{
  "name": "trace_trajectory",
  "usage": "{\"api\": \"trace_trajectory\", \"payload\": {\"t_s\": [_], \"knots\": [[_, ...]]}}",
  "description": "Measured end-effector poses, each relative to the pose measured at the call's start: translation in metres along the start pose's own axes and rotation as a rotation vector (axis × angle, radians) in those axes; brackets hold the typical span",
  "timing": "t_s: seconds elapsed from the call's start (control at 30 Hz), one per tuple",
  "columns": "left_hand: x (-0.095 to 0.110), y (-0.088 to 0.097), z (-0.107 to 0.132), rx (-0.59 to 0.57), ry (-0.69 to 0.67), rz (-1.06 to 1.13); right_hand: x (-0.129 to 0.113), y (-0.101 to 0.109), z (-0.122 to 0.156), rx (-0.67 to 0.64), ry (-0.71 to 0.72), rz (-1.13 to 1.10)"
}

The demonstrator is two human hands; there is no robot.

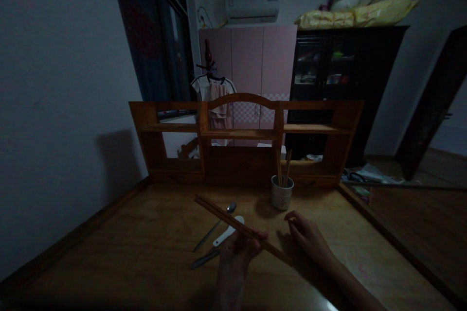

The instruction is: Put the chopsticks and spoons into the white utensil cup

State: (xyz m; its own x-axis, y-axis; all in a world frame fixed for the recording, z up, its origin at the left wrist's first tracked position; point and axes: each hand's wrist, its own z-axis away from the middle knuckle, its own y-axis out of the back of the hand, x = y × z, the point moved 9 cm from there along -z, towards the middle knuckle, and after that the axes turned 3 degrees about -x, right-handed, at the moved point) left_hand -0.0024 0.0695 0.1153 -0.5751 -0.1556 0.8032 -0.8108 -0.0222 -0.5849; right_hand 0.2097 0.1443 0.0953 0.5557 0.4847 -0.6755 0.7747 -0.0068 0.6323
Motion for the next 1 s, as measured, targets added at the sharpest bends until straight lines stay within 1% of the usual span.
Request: {"api": "trace_trajectory", "payload": {"t_s": [0.17, 0.33, 0.53, 0.63, 0.7, 0.73, 0.83, 0.9, 0.97, 1.0], "knots": [[0.001, 0.002, 0.002, 0.080, 0.000, -0.015, 0.004, -0.003, 0.000, -0.020, -0.014, 0.014], [0.002, 0.006, 0.005, 0.161, 0.012, -0.031, 0.002, -0.002, 0.002, -0.015, -0.017, 0.029], [0.010, 0.007, 0.004, 0.159, -0.027, -0.134, 0.000, -0.002, 0.002, -0.016, -0.012, 0.019], [0.009, 0.005, 0.004, 0.107, -0.054, -0.218, -0.009, 0.004, -0.001, 0.013, -0.003, -0.003], [0.006, 0.000, 0.004, 0.042, -0.073, -0.318, -0.026, 0.011, -0.005, 0.026, 0.005, -0.058], [0.005, -0.002, 0.003, 0.011, -0.090, -0.378, -0.039, 0.014, -0.006, 0.015, 0.012, -0.098], [0.004, -0.011, 0.002, -0.056, -0.162, -0.581, -0.093, 0.020, -0.008, -0.075, 0.082, -0.208], [0.001, -0.018, 0.000, -0.101, -0.180, -0.707, -0.133, 0.023, -0.007, -0.126, 0.175, -0.215], [-0.002, -0.024, -0.002, -0.142, -0.182, -0.767, -0.161, 0.027, -0.006, -0.138, 0.246, -0.197], [-0.003, -0.027, -0.003, -0.160, -0.182, -0.770, -0.170, 0.029, -0.006, -0.128, 0.267, -0.186]]}}
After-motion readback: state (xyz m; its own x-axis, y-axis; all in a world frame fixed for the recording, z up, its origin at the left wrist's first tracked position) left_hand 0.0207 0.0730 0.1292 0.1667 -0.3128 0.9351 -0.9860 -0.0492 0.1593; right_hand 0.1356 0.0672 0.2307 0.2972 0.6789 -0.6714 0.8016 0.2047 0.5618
